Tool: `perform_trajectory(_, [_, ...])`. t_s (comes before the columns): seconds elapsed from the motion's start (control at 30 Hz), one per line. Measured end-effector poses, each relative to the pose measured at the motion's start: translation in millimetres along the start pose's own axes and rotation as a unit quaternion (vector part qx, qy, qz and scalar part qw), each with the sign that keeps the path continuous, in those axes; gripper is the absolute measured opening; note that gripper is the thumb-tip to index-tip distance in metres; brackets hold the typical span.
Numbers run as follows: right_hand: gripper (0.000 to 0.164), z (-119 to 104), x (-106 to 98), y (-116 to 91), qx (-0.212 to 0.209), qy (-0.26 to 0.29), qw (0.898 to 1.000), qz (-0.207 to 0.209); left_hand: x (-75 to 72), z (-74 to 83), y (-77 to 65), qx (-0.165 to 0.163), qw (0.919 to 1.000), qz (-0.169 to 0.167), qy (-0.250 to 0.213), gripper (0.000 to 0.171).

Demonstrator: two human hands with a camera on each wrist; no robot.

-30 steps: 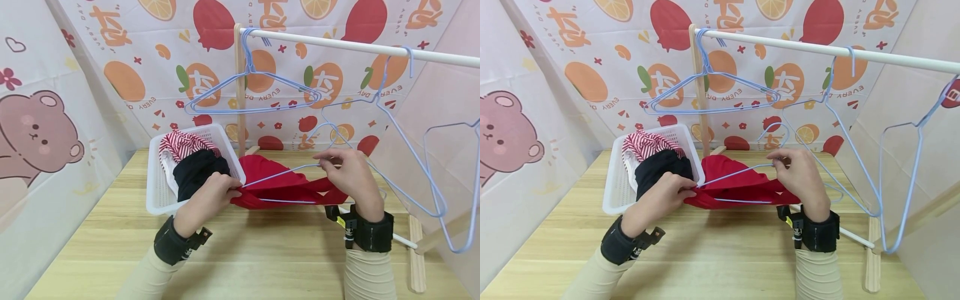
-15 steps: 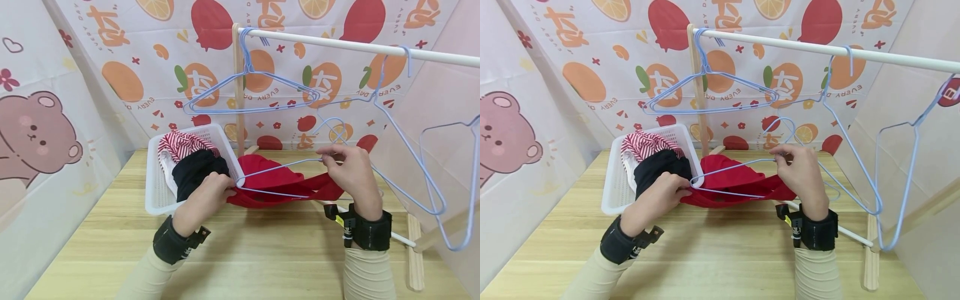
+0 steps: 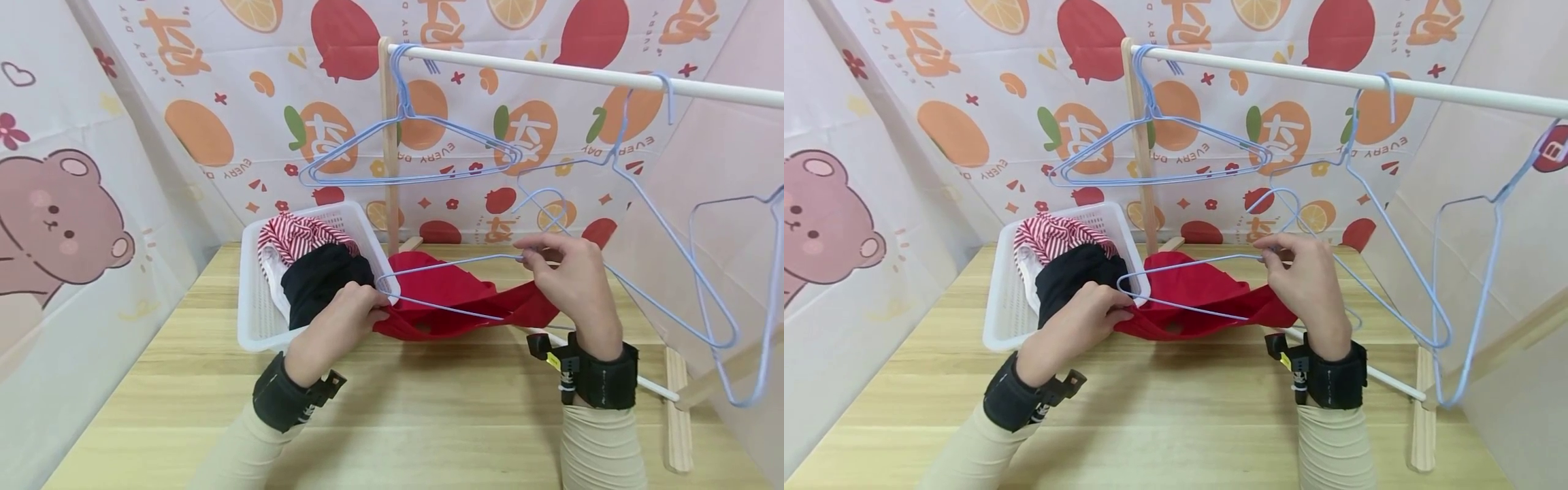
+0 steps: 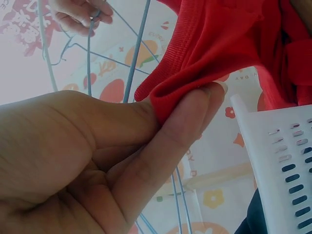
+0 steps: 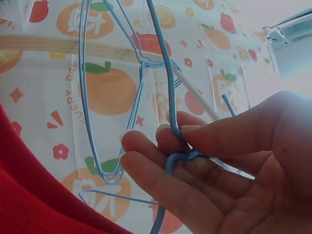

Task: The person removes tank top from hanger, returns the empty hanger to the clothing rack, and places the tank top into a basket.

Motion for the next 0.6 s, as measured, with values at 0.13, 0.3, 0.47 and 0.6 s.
perform_trajectory(0.13, [0.022,-2.1,0.1,-0.6,-0.010,0.007,1.000,0.003,1.1,1.0,2.1,0.003,1.0000,-0.003,0.003,0.028])
perform_trajectory(0.3, [0.022,-5.2,-0.4,-1.2,-0.025,0.018,0.999,0.009,2.8,1.1,3.4,0.016,0.9998,-0.002,0.006,0.029])
perform_trajectory(0.47, [0.022,-7.4,0.2,-2.9,-0.028,0.029,0.999,0.013,5.6,-0.1,4.6,0.022,0.9997,-0.004,0.007,0.029])
perform_trajectory(0.6, [0.023,-8.5,1.5,-4.9,-0.026,0.040,0.999,0.010,7.7,-0.4,4.8,0.035,0.9993,-0.002,0.014,0.027])
Point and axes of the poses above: each hand's wrist, its own y-axis towards the middle knuckle, its own x-axis out of the palm, z = x × y, the point moved 4 cm from there along y, towards the middle knuckle, and after that the axes turned 3 degrees about -y, right-handed, at the moved point
